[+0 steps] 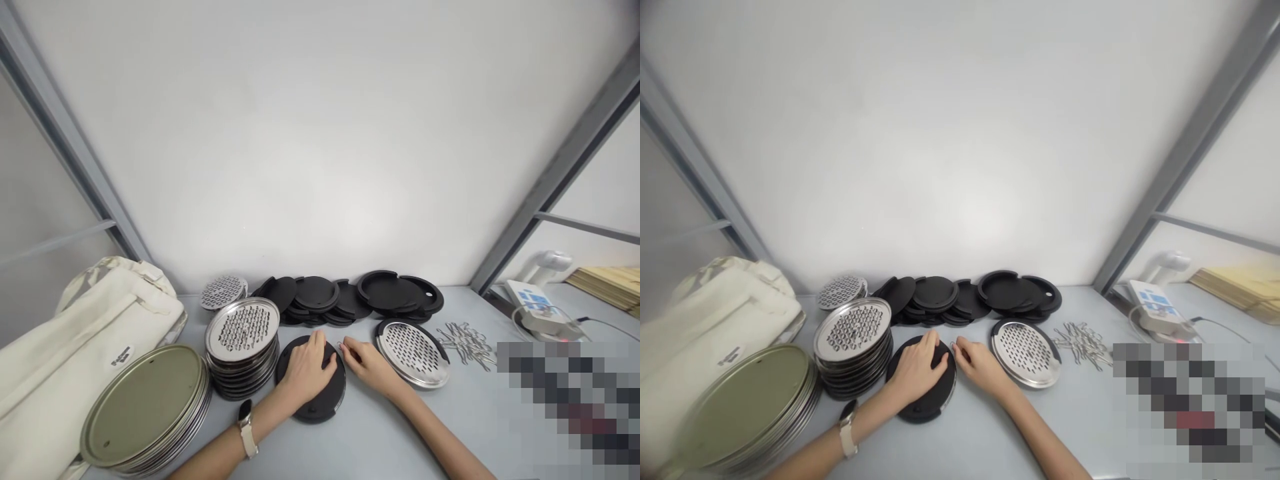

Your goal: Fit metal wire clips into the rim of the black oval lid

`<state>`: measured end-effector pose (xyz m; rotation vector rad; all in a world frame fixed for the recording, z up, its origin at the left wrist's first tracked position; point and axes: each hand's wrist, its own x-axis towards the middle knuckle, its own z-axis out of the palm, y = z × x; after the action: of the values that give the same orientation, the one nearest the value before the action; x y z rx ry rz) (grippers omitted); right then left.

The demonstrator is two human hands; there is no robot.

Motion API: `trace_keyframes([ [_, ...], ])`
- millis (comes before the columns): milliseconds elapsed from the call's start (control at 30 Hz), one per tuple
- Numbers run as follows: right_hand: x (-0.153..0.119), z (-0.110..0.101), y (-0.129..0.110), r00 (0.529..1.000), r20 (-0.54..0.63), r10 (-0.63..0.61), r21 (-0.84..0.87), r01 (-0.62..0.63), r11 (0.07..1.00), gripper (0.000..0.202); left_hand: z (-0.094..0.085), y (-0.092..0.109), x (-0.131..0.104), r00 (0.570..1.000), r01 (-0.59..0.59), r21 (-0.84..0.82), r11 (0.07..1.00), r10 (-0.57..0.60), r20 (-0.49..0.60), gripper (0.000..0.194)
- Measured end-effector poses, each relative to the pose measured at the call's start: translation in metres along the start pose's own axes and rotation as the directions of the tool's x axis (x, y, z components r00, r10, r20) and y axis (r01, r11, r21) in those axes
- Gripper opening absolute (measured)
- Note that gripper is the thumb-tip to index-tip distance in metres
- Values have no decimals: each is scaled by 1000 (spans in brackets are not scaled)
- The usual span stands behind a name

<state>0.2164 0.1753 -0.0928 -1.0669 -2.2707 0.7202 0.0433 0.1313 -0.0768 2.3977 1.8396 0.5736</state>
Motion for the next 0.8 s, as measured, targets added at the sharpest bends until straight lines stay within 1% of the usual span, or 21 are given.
trace_keyframes([
  [33, 0, 0, 0, 1000, -9, -4, 4, 4, 1000, 29, 0, 0, 0, 1000, 4, 24, 1000, -5, 5, 13],
  [100, 1, 0, 0, 1000, -20, -13, 20, 13, 1000, 29, -1, 0, 0, 999, -26, 50, 998, 25, 23, 12],
  [200, 1, 1, 0, 999, -15, -30, 59, 31, 998, 26, -4, 0, 0, 996, -77, 45, 996, 75, 45, 10],
  [267, 0, 2, -1, 999, 0, -40, 78, 40, 996, 23, -6, 0, -1, 989, -128, 20, 992, 127, 74, 10],
  [400, 0, 1, -1, 998, 17, -54, 82, 52, 995, 22, -9, 3, -3, 961, -245, -42, 969, 248, 125, 17],
  [500, -2, -1, -2, 998, 28, -59, 75, 57, 996, 24, -9, 4, -5, 962, -242, -44, 969, 246, 122, 19],
  [667, -3, -3, -4, 994, 89, -62, 39, 59, 997, 27, -7, 5, -5, 970, -217, -15, 976, 217, 110, 13],
  [800, -2, -3, -4, 994, 100, -51, 12, 50, 999, 30, -7, 5, -4, 975, -197, 0, 980, 196, 108, 11],
])
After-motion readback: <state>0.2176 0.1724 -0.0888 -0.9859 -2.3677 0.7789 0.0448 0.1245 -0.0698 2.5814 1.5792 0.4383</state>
